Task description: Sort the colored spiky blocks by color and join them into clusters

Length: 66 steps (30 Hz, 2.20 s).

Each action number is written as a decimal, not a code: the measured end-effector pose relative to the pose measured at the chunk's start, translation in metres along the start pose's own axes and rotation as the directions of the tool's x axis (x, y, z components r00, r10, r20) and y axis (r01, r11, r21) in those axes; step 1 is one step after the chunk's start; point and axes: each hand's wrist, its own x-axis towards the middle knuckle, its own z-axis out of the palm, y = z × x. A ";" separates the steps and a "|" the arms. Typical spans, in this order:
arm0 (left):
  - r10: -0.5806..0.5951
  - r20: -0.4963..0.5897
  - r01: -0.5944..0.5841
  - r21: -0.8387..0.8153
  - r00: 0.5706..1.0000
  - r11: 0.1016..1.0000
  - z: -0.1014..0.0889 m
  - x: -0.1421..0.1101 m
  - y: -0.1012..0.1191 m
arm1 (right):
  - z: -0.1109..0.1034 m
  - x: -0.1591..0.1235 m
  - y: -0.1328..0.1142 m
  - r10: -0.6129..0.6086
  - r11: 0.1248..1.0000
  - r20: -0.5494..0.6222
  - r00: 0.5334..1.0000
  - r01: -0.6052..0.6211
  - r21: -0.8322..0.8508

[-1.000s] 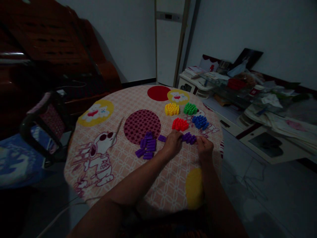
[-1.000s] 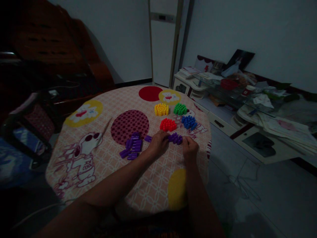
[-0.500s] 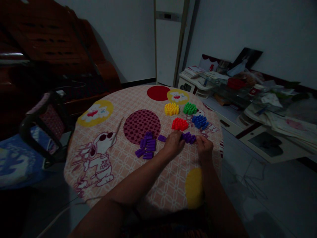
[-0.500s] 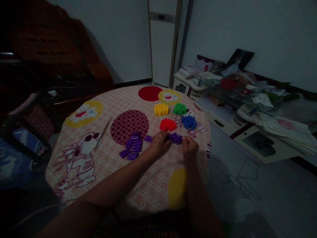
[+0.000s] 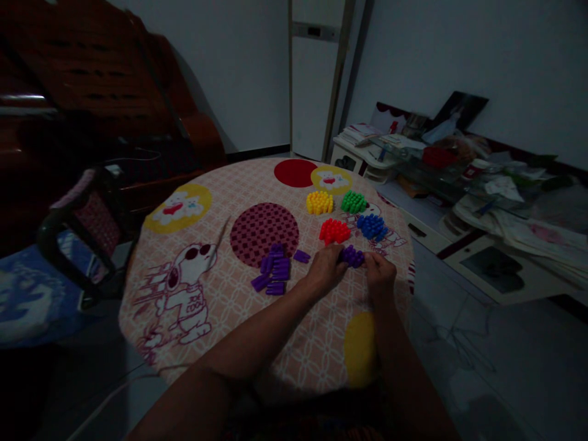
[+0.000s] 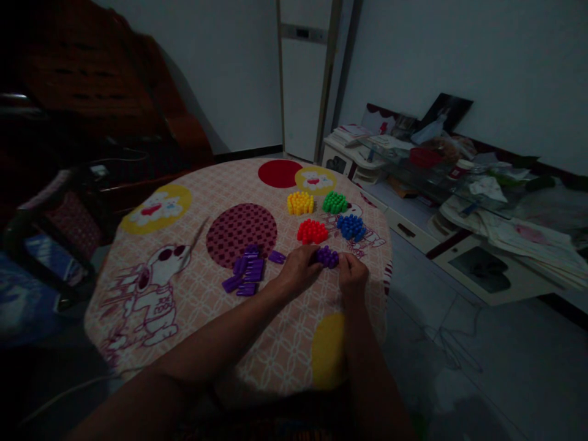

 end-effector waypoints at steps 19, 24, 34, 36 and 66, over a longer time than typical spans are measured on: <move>-0.020 0.042 0.013 0.180 0.999 0.984 -0.039 -0.002 -0.008 | -0.001 -0.001 -0.004 0.017 1.000 -0.012 1.000 -0.017 0.004; -0.207 0.176 0.106 0.458 0.962 0.882 -0.086 -0.006 -0.030 | 0.000 0.000 -0.002 0.009 1.000 -0.009 1.000 -0.009 -0.002; -0.259 0.159 0.143 0.517 0.953 0.844 -0.096 -0.005 -0.045 | 0.000 0.000 -0.008 -0.010 1.000 -0.007 1.000 0.010 -0.010; -0.261 0.164 0.139 0.525 0.951 0.839 -0.097 -0.005 -0.046 | 0.000 0.000 -0.007 0.001 1.000 -0.009 1.000 -0.001 -0.006; -0.015 0.027 0.012 0.112 1.000 0.994 -0.021 -0.023 0.008 | 0.000 0.001 0.000 -0.008 1.000 -0.002 1.000 0.008 0.008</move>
